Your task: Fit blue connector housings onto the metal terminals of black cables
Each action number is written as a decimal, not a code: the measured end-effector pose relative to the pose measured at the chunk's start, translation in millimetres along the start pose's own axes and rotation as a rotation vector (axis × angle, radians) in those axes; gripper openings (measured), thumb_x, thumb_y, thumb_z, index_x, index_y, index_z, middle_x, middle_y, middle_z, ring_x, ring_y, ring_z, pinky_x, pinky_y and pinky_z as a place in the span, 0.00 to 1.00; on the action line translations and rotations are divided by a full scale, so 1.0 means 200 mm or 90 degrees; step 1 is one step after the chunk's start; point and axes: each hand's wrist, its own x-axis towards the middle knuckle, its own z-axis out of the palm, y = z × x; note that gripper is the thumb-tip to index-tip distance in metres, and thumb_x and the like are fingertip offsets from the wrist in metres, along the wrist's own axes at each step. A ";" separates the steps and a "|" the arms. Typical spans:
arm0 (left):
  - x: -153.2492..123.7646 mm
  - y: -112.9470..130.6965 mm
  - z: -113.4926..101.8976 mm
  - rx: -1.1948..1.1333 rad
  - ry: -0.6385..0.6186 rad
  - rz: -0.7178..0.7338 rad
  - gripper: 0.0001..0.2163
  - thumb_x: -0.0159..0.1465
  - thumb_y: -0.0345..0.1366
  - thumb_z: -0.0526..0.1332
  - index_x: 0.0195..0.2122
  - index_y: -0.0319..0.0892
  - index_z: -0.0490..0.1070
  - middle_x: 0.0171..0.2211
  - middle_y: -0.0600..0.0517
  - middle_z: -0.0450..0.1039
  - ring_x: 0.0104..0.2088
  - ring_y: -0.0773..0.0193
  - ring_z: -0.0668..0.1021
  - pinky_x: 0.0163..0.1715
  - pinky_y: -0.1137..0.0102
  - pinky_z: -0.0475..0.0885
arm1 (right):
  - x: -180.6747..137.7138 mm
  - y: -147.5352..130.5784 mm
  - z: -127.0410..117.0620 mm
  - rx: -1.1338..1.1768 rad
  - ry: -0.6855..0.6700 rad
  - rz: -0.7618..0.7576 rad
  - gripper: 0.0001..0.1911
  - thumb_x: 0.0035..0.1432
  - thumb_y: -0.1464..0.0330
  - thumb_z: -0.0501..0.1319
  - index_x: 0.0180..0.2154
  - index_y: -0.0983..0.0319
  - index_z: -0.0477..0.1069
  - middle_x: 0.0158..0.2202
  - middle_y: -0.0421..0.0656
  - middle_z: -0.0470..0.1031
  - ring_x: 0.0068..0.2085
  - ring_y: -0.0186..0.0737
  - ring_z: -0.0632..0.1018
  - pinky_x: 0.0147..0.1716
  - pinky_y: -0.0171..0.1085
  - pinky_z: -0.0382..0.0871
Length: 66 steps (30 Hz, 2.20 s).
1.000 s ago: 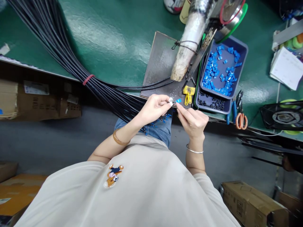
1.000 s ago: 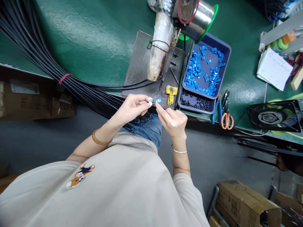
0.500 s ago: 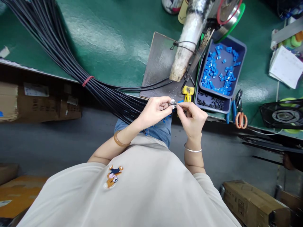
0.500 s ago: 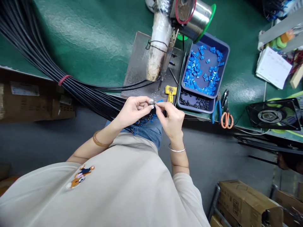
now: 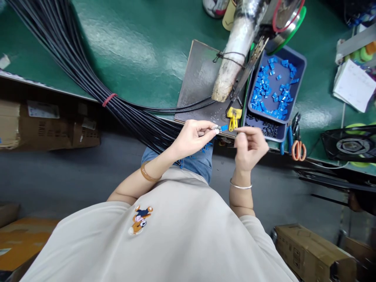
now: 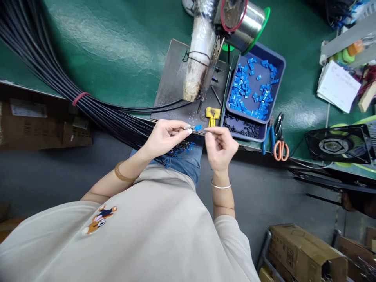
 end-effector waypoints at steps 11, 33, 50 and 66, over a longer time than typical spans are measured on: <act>0.09 -0.02 0.00 -0.116 0.026 -0.023 0.09 0.59 0.38 0.66 0.27 0.37 0.75 0.22 0.55 0.66 0.21 0.75 0.63 0.21 0.76 0.56 | 0.01 0.04 0.02 -0.100 -0.028 -0.146 0.03 0.60 0.71 0.62 0.38 0.59 0.70 0.43 0.42 0.81 0.45 0.41 0.83 0.40 0.40 0.81; 0.22 0.01 0.00 -0.220 0.037 -0.068 0.16 0.55 0.47 0.69 0.28 0.39 0.71 0.20 0.58 0.64 0.21 0.76 0.66 0.21 0.76 0.61 | 0.07 0.04 0.09 -0.061 -0.043 -0.056 0.03 0.61 0.70 0.59 0.33 0.59 0.66 0.50 0.45 0.79 0.44 0.42 0.83 0.43 0.44 0.82; 0.21 0.03 -0.01 -0.216 0.019 -0.097 0.15 0.55 0.45 0.70 0.29 0.38 0.72 0.21 0.57 0.67 0.21 0.76 0.67 0.23 0.77 0.63 | 0.08 0.03 0.07 -0.098 -0.051 -0.078 0.04 0.60 0.71 0.60 0.31 0.59 0.67 0.49 0.43 0.80 0.43 0.42 0.84 0.41 0.42 0.83; 0.20 0.03 -0.02 -0.184 0.006 -0.098 0.12 0.57 0.40 0.67 0.28 0.38 0.69 0.19 0.59 0.60 0.19 0.78 0.58 0.19 0.76 0.54 | 0.09 0.01 0.07 -0.116 -0.039 -0.087 0.04 0.58 0.72 0.61 0.31 0.59 0.69 0.46 0.42 0.81 0.40 0.39 0.84 0.39 0.39 0.81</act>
